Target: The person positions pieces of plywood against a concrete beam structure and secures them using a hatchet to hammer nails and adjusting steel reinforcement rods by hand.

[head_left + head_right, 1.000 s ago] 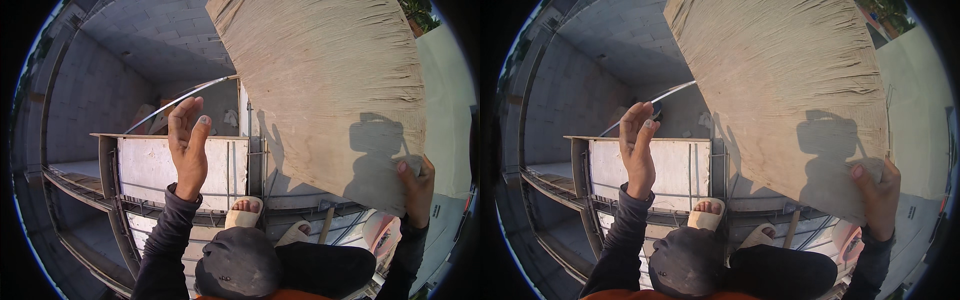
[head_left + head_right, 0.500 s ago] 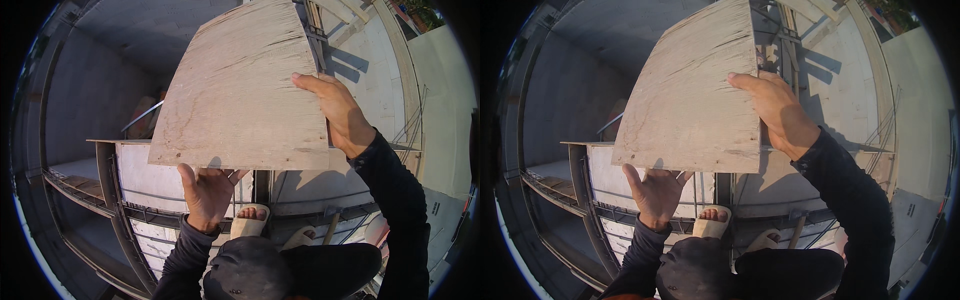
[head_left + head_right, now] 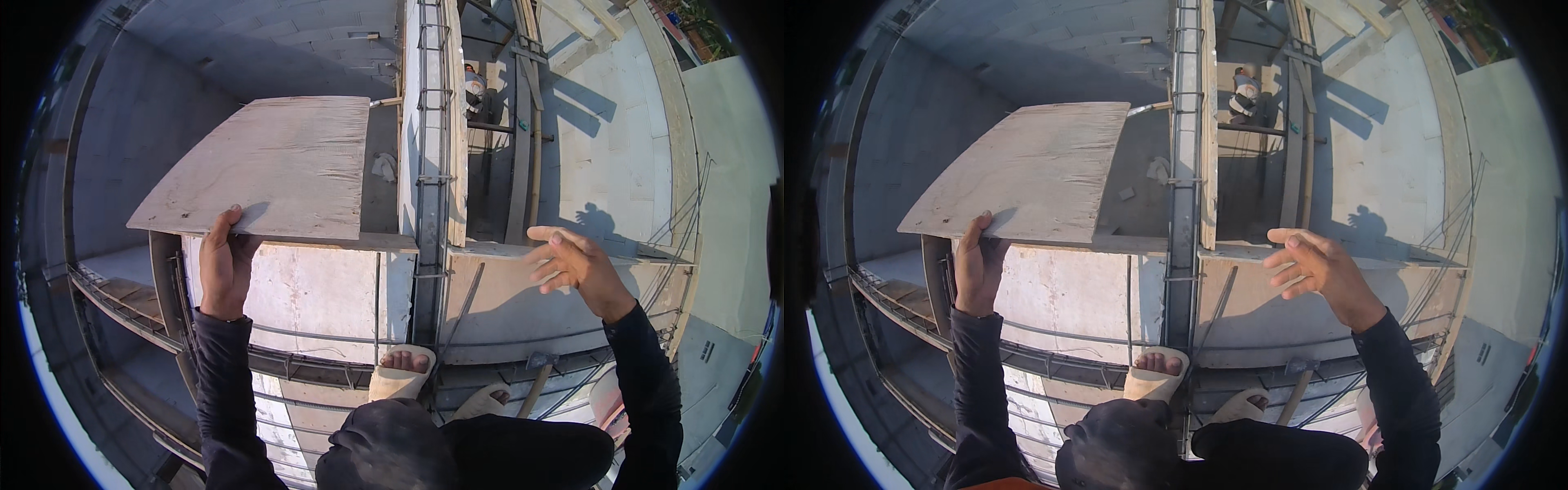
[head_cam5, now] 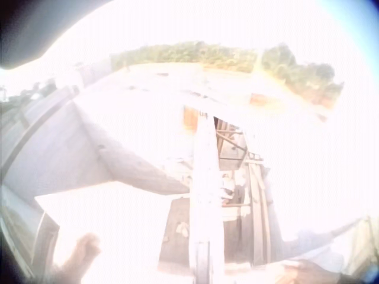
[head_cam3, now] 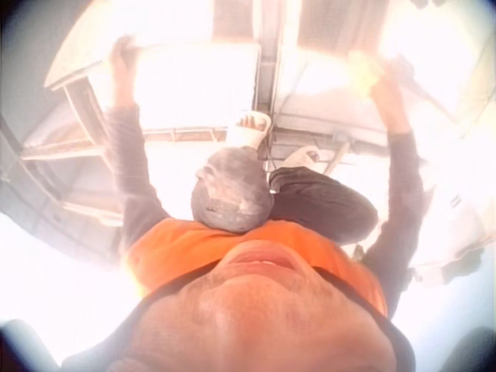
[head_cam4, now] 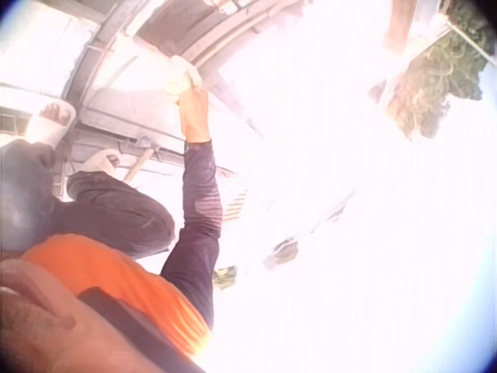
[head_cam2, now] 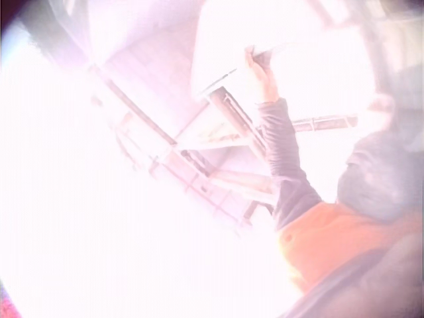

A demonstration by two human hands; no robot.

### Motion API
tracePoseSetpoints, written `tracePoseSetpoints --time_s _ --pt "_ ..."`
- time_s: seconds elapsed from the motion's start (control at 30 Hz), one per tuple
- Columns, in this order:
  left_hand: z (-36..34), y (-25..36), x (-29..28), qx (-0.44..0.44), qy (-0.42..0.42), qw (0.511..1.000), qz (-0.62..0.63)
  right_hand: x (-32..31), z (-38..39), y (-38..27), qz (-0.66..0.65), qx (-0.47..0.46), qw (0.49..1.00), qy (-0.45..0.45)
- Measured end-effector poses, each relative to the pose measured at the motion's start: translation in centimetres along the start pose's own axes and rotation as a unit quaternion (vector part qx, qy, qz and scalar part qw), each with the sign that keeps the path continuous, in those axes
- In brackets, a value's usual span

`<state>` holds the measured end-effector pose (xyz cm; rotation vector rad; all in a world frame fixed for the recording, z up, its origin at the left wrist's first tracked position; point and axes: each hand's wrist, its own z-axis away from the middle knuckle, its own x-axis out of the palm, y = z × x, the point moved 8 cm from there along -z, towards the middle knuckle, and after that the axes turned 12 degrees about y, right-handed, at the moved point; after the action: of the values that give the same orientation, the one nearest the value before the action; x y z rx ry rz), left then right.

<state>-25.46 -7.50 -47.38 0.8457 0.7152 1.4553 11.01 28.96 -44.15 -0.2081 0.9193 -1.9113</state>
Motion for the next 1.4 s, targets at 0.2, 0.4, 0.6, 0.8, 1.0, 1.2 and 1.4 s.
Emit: tracePoseSetpoints --time_s 0.2,0.4,0.6,0.8,1.0,1.2,1.4 --pt "-7.9 -7.0 1.0 -0.041 0.013 0.996 -0.080 -6.3 5.0 16.1 0.138 0.014 0.982 0.127" --pt "-14.1 -13.0 1.4 -0.102 0.033 0.994 -0.035 -3.7 7.2 15.8 0.298 -0.044 0.952 0.050" --pt "-15.8 -12.5 1.8 -0.077 0.056 0.986 -0.135 -5.1 7.6 16.1 0.350 -0.057 0.933 0.067" --pt "-7.0 -5.9 2.6 0.185 -0.050 0.957 -0.219 -6.9 8.3 19.2 0.371 -0.026 0.924 0.088" --pt "2.2 -10.2 -3.3 0.340 -0.004 0.880 -0.332 -5.4 8.8 20.3 0.382 -0.013 0.923 0.048" --pt "8.6 -14.9 -4.2 0.389 -0.041 0.798 -0.458 -5.9 9.8 19.9 0.391 -0.024 0.919 0.040" --pt "12.2 -19.3 -3.4 0.409 -0.126 0.743 -0.515 -8.8 9.3 20.0 0.372 -0.036 0.923 0.092"
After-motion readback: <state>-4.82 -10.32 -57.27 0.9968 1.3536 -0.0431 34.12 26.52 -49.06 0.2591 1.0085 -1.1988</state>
